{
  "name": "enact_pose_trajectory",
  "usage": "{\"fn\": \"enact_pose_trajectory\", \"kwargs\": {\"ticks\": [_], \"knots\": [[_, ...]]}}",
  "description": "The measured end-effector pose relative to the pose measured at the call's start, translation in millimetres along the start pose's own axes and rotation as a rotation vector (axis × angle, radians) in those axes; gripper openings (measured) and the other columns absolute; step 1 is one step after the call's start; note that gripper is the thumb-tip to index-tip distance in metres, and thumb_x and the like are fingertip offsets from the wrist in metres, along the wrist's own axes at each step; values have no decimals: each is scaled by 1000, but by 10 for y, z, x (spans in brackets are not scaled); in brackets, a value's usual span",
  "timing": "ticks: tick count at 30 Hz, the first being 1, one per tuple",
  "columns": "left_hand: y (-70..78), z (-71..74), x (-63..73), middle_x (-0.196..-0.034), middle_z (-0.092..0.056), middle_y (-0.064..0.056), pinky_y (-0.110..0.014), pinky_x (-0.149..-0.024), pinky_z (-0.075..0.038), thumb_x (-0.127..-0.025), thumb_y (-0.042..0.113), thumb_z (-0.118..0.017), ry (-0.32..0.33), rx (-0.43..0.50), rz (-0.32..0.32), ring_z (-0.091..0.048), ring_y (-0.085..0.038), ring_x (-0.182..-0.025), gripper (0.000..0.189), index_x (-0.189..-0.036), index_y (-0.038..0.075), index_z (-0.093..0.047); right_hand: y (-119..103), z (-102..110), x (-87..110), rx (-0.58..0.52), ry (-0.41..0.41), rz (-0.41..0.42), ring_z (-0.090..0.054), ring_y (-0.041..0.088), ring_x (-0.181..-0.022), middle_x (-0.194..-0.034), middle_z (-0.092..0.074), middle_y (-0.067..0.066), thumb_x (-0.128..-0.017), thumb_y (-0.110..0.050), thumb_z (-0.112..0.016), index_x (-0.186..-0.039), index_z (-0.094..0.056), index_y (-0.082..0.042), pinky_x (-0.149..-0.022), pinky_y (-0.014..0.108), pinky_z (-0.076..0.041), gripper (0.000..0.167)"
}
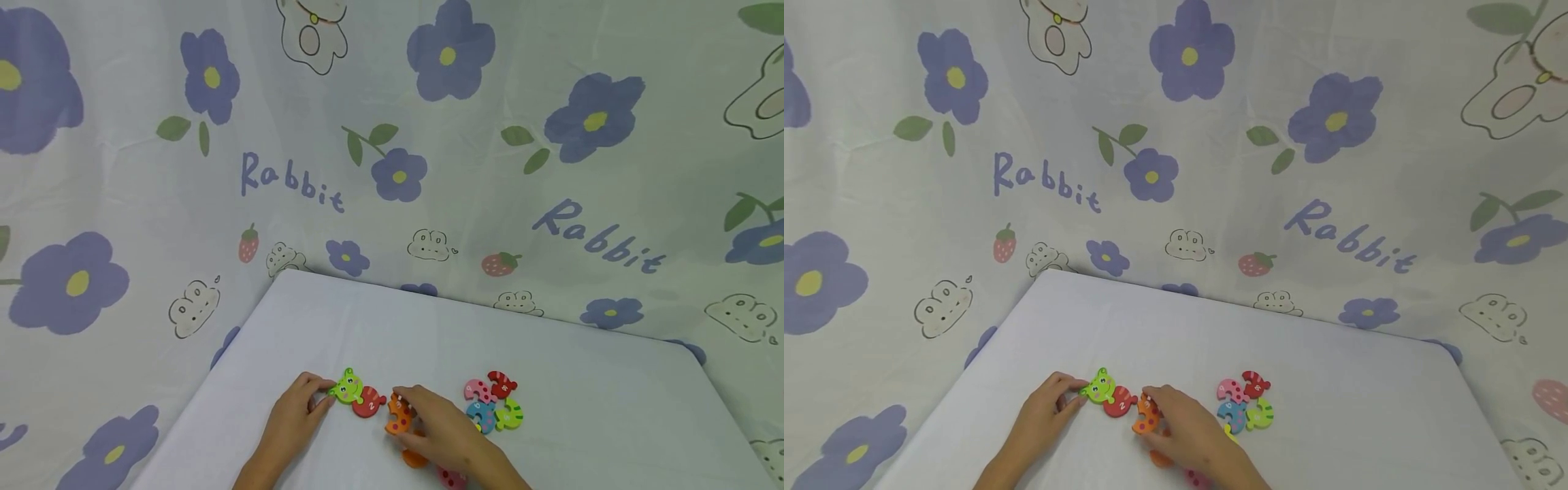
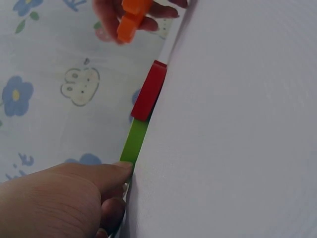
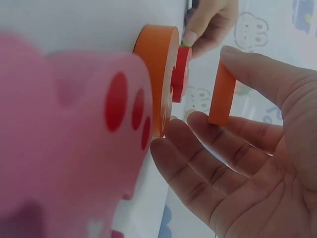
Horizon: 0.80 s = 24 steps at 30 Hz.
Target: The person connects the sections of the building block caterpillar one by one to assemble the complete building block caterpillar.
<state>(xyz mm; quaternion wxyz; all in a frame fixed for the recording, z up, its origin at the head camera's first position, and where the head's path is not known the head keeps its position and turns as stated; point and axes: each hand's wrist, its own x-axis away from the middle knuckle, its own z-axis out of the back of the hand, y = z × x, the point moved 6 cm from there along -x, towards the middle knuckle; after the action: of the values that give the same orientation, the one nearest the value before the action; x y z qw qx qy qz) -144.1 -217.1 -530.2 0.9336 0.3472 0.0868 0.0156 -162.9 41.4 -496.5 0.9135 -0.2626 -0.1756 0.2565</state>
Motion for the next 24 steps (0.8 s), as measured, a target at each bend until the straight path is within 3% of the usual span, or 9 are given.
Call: {"fn": "enact_pose_trajectory", "kwargs": {"ticks": [4,11,24], "knots": [[1,0,1,-101,-58,12,-22,-62,-43,-90,13,-84,-2,1,-2,-46,-2,-70,24,-113,20,-78,-17,2,-21,24,7,14,-57,2,-93,-123,-63,-12,-89,-50,-82,-148,-56,-24,-83,27,-57,70],[16,-2,-2,-102,-60,11,-23,-61,-44,-90,12,-84,-3,18,2,-47,-3,-70,24,-112,19,-78,-92,67,-58,72,31,52,-61,8,-106,-133,-64,-5,-91,-52,-79,-150,-55,-21,-95,39,-56,71],[-7,-9,-17,-102,-60,12,-23,-60,-43,-91,14,-84,-12,-1,7,-47,-3,-70,25,-114,21,-78,-111,57,-239,151,54,73,-61,6,-106,-124,-65,-7,-91,-48,-81,-149,-56,-22,-97,37,-55,68]]}}
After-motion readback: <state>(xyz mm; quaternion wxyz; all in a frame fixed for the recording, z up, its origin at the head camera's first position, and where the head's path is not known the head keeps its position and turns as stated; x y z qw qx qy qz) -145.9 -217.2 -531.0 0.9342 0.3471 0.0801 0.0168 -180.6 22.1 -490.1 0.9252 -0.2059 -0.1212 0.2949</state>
